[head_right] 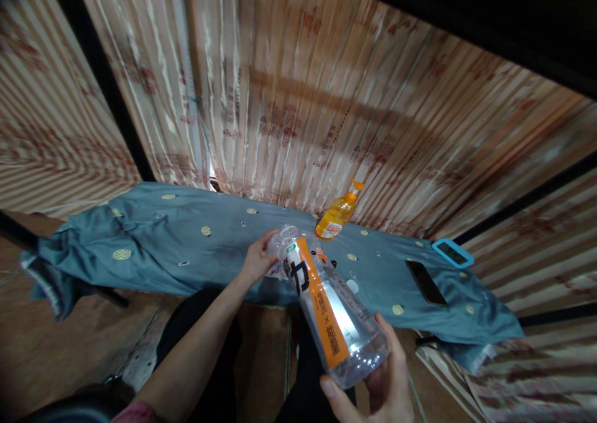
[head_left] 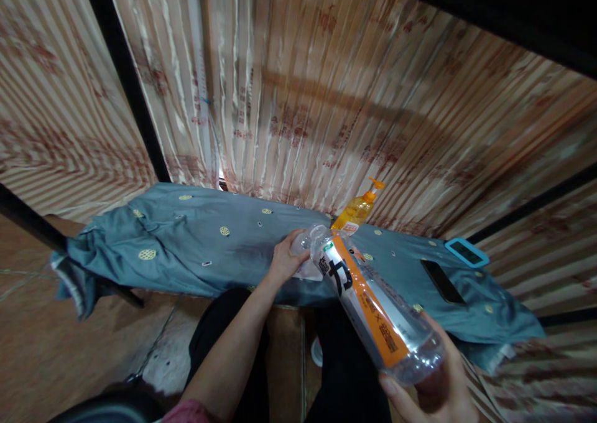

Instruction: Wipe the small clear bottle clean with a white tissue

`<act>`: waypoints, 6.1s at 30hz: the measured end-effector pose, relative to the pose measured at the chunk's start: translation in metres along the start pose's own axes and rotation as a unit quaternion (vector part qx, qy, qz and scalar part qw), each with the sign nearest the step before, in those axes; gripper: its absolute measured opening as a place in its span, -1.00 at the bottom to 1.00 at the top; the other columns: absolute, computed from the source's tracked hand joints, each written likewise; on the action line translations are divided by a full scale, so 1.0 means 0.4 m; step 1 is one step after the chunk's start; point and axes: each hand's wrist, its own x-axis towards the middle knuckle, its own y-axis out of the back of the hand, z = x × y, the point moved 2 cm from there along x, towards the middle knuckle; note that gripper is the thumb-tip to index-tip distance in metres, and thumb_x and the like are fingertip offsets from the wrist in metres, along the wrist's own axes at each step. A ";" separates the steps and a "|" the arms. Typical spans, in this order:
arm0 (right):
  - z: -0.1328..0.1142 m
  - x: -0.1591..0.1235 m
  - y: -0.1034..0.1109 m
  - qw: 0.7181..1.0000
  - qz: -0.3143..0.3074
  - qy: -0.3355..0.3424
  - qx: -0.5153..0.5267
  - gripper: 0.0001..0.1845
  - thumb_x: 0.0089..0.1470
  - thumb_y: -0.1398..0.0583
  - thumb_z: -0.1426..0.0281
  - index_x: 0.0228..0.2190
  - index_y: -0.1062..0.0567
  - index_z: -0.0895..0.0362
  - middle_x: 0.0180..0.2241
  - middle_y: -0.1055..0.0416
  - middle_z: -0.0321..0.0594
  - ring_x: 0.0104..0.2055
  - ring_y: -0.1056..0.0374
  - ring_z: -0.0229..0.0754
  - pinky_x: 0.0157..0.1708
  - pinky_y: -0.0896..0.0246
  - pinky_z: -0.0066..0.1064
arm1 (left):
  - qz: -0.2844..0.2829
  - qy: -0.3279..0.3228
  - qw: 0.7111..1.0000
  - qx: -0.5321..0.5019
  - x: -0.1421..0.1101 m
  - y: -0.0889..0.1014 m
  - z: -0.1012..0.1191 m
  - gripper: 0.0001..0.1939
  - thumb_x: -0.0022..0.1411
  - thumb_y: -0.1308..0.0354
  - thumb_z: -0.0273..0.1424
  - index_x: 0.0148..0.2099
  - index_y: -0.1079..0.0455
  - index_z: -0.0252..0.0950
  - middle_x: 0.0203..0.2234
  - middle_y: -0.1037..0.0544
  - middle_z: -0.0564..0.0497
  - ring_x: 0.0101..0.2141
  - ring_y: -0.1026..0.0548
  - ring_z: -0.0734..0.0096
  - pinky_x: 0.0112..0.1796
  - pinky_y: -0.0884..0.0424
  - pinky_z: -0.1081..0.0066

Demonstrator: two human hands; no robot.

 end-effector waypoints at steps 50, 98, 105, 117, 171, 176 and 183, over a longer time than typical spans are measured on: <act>0.003 -0.005 0.000 1.000 0.003 -0.003 -0.002 0.10 -0.18 -0.42 -0.03 0.29 -0.19 0.12 0.11 -0.41 0.05 0.04 -0.44 0.15 -0.05 -0.38 -0.18 | -0.004 -0.001 1.000 -0.003 0.003 0.000 0.001 -0.46 -0.02 -0.37 -0.51 0.07 -0.50 -0.28 0.02 -0.65 -0.05 0.05 -0.58 0.13 0.14 -0.44 0.22; 0.006 0.002 0.007 1.000 -0.008 0.008 -0.002 0.07 -0.15 -0.43 0.01 0.29 -0.19 0.09 0.12 -0.41 0.04 0.04 -0.45 0.17 -0.05 -0.38 -0.16 | 0.002 0.000 1.000 -0.007 0.001 -0.002 -0.004 -0.49 -0.01 -0.37 -0.47 0.05 -0.51 -0.23 -0.01 -0.66 -0.01 0.05 -0.58 0.15 0.16 -0.42 0.21; -0.004 0.003 0.005 1.000 -0.005 0.011 0.004 0.04 -0.15 -0.43 0.05 0.26 -0.21 0.12 0.06 -0.45 0.04 -0.01 -0.48 0.14 -0.08 -0.40 -0.17 | -0.003 -0.003 1.000 0.002 0.001 0.001 0.001 -0.49 -0.01 -0.37 -0.47 0.05 -0.51 -0.25 0.00 -0.65 -0.04 0.05 -0.58 0.14 0.15 -0.43 0.20; -0.005 0.004 0.006 1.000 -0.008 0.010 0.003 0.08 -0.17 -0.43 0.04 0.29 -0.20 0.11 0.06 -0.46 0.02 0.06 -0.43 0.19 -0.09 -0.38 -0.17 | 0.002 0.007 1.000 0.007 0.001 -0.001 -0.003 -0.48 -0.01 -0.38 -0.47 0.06 -0.50 -0.23 0.01 -0.65 -0.03 0.05 -0.58 0.13 0.15 -0.43 0.21; 0.000 -0.001 0.002 1.000 0.004 0.004 0.025 0.04 -0.20 -0.45 0.08 0.25 -0.24 0.14 0.06 -0.47 0.04 0.00 -0.48 0.17 -0.12 -0.42 -0.19 | 0.008 -0.002 1.000 0.015 -0.001 -0.002 -0.003 -0.47 -0.01 -0.38 -0.48 0.07 -0.51 -0.25 -0.02 -0.66 -0.05 0.03 -0.59 0.13 0.13 -0.45 0.22; 0.003 -0.002 0.004 1.000 0.008 0.005 0.022 0.03 -0.21 -0.45 0.10 0.24 -0.25 0.14 0.07 -0.46 0.04 0.02 -0.47 0.15 -0.10 -0.41 -0.22 | 0.001 -0.002 1.000 0.012 0.000 -0.001 0.000 -0.47 -0.02 -0.39 -0.49 0.06 -0.52 -0.23 -0.01 -0.66 -0.01 0.05 -0.58 0.14 0.14 -0.44 0.23; 0.007 -0.003 0.005 1.000 -0.004 0.013 0.007 0.03 -0.15 -0.43 0.07 0.27 -0.22 0.12 0.08 -0.45 0.01 0.01 -0.48 0.12 -0.11 -0.43 -0.22 | -0.001 0.000 1.000 0.008 0.001 -0.002 -0.003 -0.48 -0.01 -0.38 -0.46 0.06 -0.51 -0.24 -0.01 -0.66 -0.03 0.04 -0.59 0.16 0.15 -0.43 0.23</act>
